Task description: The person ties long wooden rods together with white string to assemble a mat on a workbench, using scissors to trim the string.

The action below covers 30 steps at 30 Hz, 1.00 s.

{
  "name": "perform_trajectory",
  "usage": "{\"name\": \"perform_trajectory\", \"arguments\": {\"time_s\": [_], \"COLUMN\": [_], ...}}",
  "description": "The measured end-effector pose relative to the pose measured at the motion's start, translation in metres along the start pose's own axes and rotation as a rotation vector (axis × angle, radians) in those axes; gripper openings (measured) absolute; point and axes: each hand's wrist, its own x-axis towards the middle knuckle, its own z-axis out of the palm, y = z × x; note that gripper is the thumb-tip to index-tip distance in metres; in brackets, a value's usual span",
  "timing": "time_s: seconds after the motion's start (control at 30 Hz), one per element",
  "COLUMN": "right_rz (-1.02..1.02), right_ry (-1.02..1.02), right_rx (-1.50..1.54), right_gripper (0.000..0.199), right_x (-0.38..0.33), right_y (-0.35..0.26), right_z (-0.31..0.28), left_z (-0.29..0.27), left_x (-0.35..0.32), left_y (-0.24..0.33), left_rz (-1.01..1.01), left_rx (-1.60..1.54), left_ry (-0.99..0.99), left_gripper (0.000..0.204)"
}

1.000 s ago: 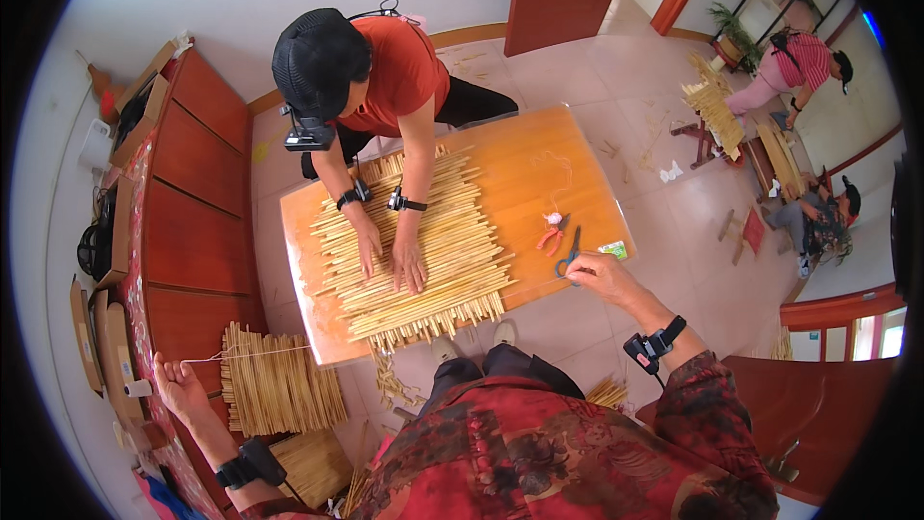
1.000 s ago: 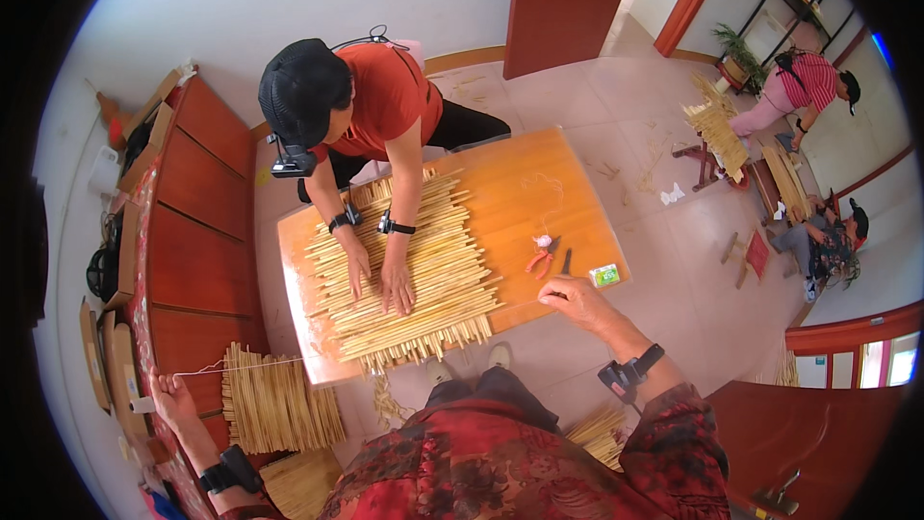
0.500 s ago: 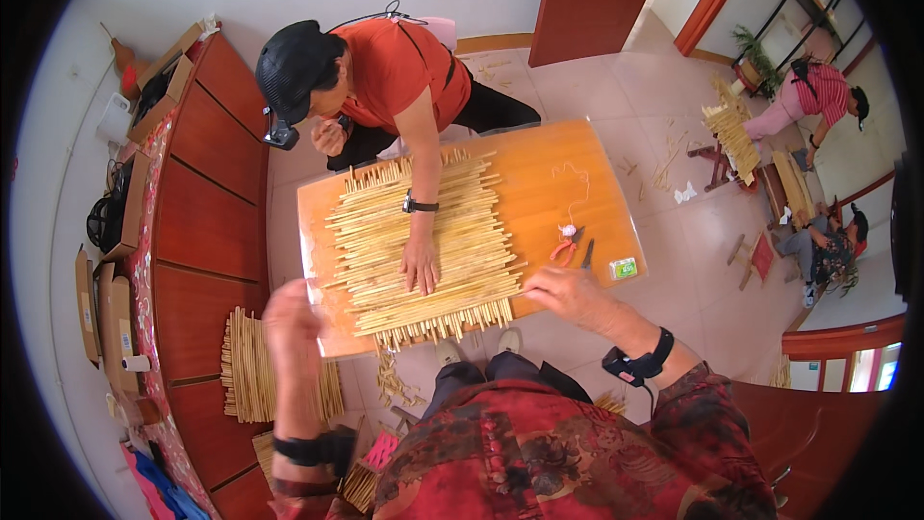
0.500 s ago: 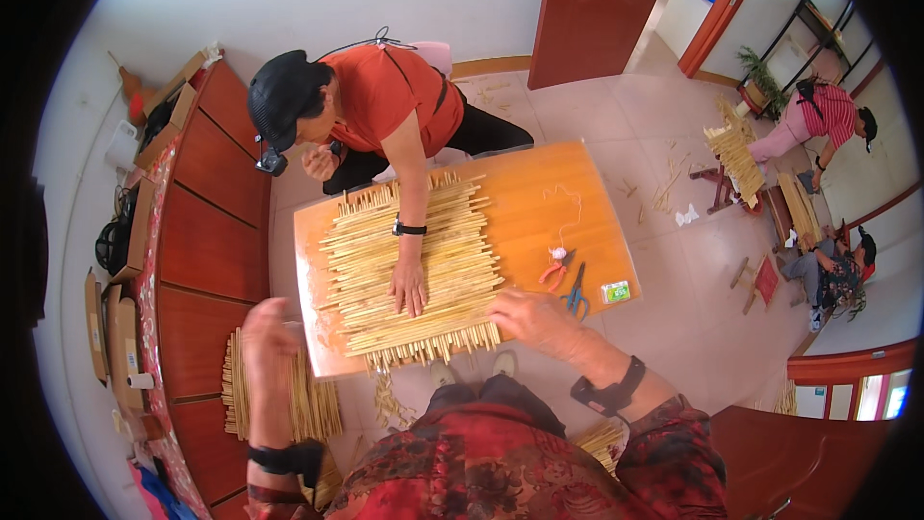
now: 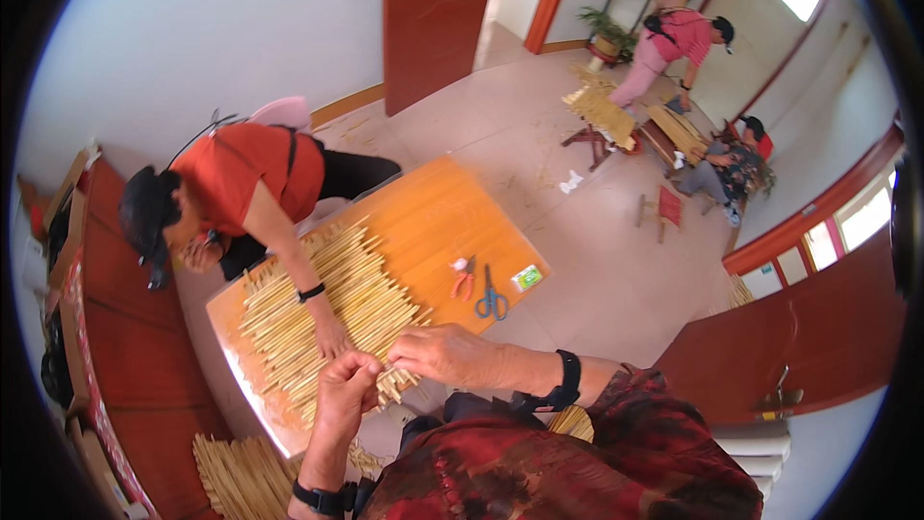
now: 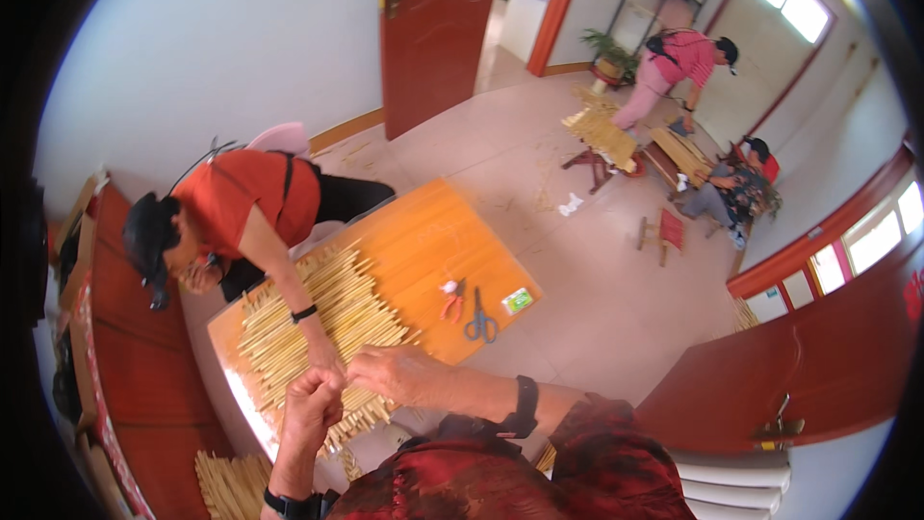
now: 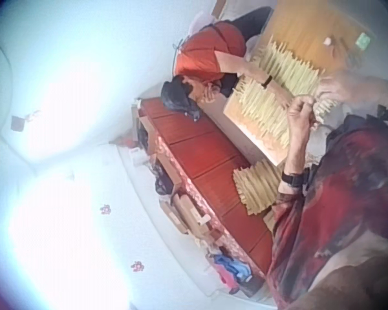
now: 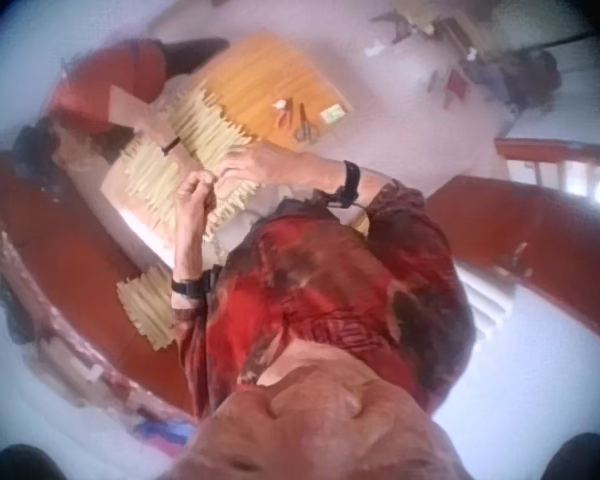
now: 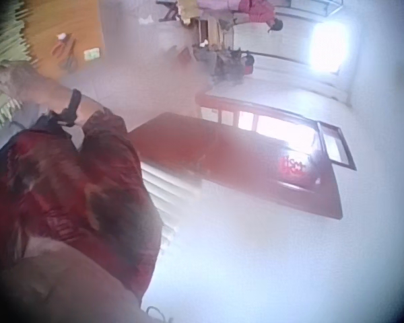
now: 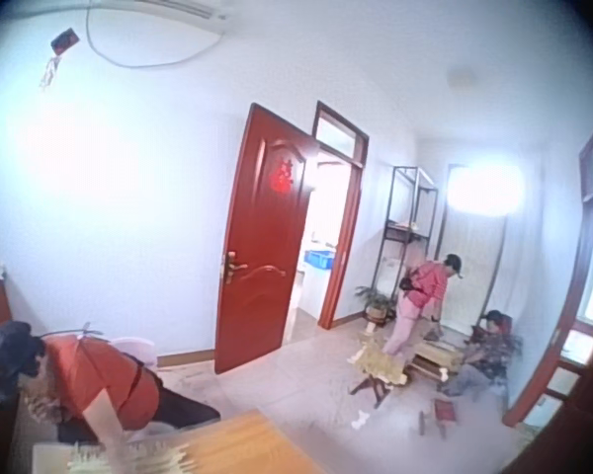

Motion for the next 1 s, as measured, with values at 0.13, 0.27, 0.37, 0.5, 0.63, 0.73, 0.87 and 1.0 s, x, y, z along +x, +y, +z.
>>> {"name": "perform_trajectory", "arguments": {"time_s": [0.13, 0.27, 0.37, 0.5, 0.63, 0.73, 0.87, 1.0], "right_rz": [0.040, 0.059, 0.066, -0.011, 0.046, 0.047, 0.025, 0.023], "right_ry": [-0.063, -0.101, -0.143, -0.152, -0.181, -0.198, -0.158, -0.130], "right_rx": [0.069, 0.134, 0.100, 0.056, 0.021, -0.027, -0.093, -0.148], "right_gripper": [0.011, 0.011, 0.013, 0.015, 0.014, 0.015, 0.013, 0.011], "right_x": [-0.007, -0.012, -0.010, -0.008, -0.008, -0.010, -0.010, -0.005], "right_y": [0.004, 0.006, 0.004, 0.002, 0.001, -0.001, -0.003, -0.010], "right_z": [-0.007, -0.006, -0.003, 0.001, 0.007, 0.008, 0.013, 0.011], "left_z": [-0.005, -0.013, -0.016, -0.022, -0.024, -0.025, -0.010, -0.009], "left_x": [0.000, -0.009, -0.012, -0.015, -0.015, -0.015, -0.017, -0.016], "left_y": [0.003, 0.003, 0.002, 0.000, 0.008, 0.011, 0.001, -0.009], "left_rz": [0.094, 0.098, 0.073, 0.062, 0.194, 0.166, -0.003, -0.088], "left_rx": [-0.073, 0.002, 0.038, 0.094, 0.036, 0.012, 0.059, 0.033], "left_ry": [0.064, 0.051, 0.066, 0.133, 0.242, 0.247, 0.120, -0.005], "left_gripper": [0.008, 0.010, 0.014, 0.016, 0.018, 0.021, 0.021, 0.014]}}
